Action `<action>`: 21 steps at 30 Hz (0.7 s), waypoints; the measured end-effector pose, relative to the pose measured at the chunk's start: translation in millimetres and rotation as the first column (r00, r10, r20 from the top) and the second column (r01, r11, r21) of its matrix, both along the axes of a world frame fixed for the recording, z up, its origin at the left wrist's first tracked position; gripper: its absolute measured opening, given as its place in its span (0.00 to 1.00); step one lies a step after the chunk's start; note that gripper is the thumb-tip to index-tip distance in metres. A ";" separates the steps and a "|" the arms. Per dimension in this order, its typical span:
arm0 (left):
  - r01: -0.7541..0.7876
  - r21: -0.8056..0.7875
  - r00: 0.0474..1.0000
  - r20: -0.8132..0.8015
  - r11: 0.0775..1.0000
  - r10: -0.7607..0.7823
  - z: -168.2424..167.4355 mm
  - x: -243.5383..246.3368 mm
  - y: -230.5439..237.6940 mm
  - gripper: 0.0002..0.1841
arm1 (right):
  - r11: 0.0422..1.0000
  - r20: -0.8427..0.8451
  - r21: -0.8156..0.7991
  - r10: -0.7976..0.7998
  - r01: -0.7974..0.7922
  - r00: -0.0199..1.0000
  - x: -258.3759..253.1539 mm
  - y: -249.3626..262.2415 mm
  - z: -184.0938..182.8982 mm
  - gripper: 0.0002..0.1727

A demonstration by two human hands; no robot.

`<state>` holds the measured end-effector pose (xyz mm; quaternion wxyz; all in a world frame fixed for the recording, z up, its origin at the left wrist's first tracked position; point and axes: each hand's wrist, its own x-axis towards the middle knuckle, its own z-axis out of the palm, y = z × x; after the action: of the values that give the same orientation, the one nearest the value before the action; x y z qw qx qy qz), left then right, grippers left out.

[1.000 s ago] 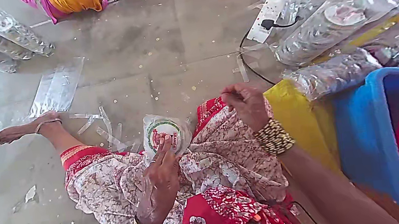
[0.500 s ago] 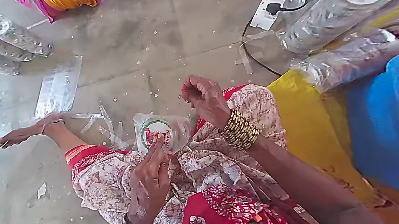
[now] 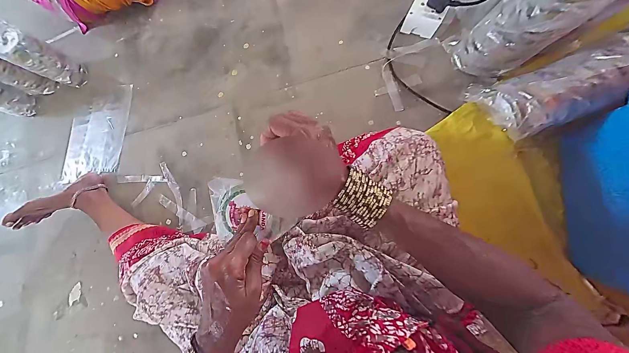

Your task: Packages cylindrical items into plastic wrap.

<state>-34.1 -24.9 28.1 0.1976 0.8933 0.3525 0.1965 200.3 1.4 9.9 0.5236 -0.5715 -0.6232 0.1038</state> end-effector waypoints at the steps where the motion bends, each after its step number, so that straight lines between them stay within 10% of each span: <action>1: -0.003 -0.003 1.000 -0.003 1.000 0.003 0.4 0.1 0.3 0.19 | 0.999 0.052 -0.015 0.034 -0.033 0.998 0.2 0.2 1.1 0.09; 4: 0.008 0.005 1.000 -0.015 1.000 -0.008 1.2 -2.1 1.1 0.19 | 0.958 0.172 -0.211 0.230 -0.192 0.958 -8.2 -5.3 -6.2 0.02; 9: 0.017 -0.015 1.000 -0.010 1.000 -0.018 0.7 -2.5 0.1 0.18 | 0.999 0.147 0.022 -0.032 0.029 0.989 8.3 1.8 4.9 0.11; 13: 0.035 -0.007 0.999 -0.009 0.999 -0.035 1.3 0.2 -1.6 0.20 | 0.946 0.151 -0.284 0.208 -0.159 0.966 -6.0 -14.2 -16.7 0.07; 17: 0.002 -0.004 0.998 0.060 1.000 -0.002 -2.2 5.0 -6.1 0.20 | 0.999 0.164 -0.012 -0.048 0.051 0.985 5.6 -12.9 -1.6 0.08; 21: 0.029 0.022 1.000 -0.003 0.999 -0.029 0.9 2.8 -3.6 0.19 | 0.950 0.153 -0.298 0.144 -0.093 0.978 -8.2 -21.6 -24.0 0.07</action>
<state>-31.3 -28.5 29.0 0.1903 0.9007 0.3377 0.1962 192.1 -20.1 -14.1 0.3712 -0.6103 -0.6775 0.1753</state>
